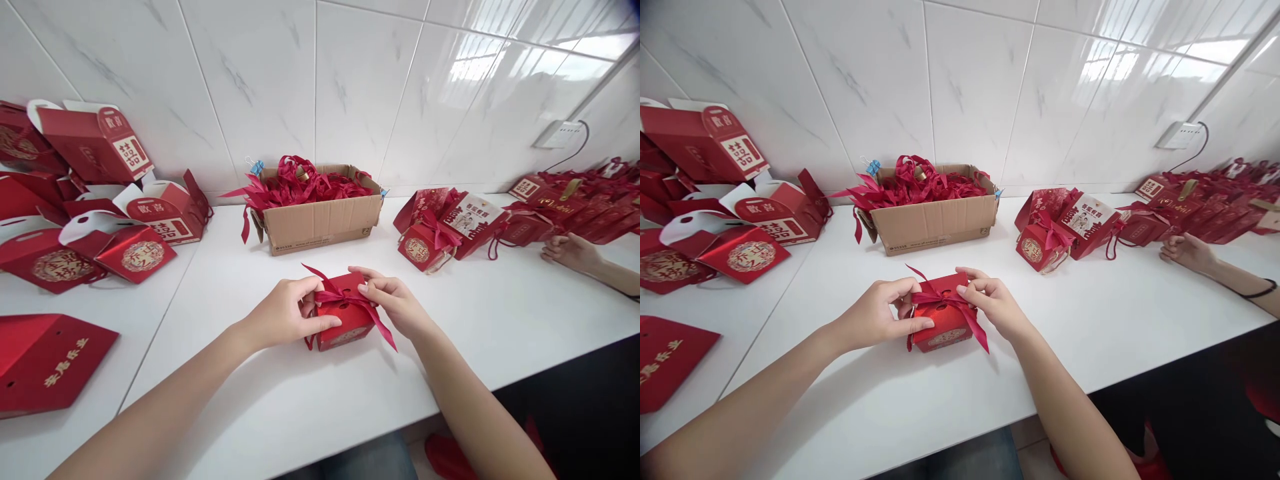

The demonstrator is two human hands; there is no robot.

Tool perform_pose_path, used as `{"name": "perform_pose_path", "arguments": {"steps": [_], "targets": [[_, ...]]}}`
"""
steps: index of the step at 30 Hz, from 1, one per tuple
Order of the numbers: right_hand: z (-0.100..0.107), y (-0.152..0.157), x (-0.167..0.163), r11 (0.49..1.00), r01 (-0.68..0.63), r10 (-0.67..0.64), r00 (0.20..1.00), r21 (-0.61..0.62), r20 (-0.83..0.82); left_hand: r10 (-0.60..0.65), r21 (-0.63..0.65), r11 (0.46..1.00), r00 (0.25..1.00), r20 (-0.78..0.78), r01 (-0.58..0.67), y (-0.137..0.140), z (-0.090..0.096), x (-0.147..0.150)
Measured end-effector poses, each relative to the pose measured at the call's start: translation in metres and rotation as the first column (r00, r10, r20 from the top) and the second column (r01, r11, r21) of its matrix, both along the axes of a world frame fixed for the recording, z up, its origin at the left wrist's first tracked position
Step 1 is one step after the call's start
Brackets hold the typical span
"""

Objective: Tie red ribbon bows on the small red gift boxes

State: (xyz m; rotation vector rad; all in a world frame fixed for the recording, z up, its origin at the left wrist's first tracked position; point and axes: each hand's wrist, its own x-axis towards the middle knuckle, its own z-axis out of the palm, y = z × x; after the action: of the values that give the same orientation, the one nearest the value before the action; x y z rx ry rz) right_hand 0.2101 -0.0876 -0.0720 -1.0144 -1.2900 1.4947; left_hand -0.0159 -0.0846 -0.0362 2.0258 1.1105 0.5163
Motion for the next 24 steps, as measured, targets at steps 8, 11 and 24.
{"name": "perform_pose_path", "arguments": {"steps": [8, 11, 24], "targets": [[0.0004, 0.0061, 0.0029, 0.989, -0.011, -0.028, 0.966, -0.146, -0.259, 0.029, -0.031, 0.999, 0.999, -0.018, -0.03, 0.0045, -0.0009, -0.0046], [-0.0005, 0.0074, 0.0031, 0.986, -0.012, -0.037, 0.957, -0.167, -0.289, 0.009, -0.035, 0.999, 1.0, -0.011, -0.01, 0.0052, -0.0022, -0.0057], [-0.0066, 0.0101, -0.004, 0.974, 0.09, -0.144, 0.954, -0.206, -0.263, 0.035, 0.008, 0.999, 0.999, -0.029, -0.035, 0.0055, 0.0029, -0.0066]]}}
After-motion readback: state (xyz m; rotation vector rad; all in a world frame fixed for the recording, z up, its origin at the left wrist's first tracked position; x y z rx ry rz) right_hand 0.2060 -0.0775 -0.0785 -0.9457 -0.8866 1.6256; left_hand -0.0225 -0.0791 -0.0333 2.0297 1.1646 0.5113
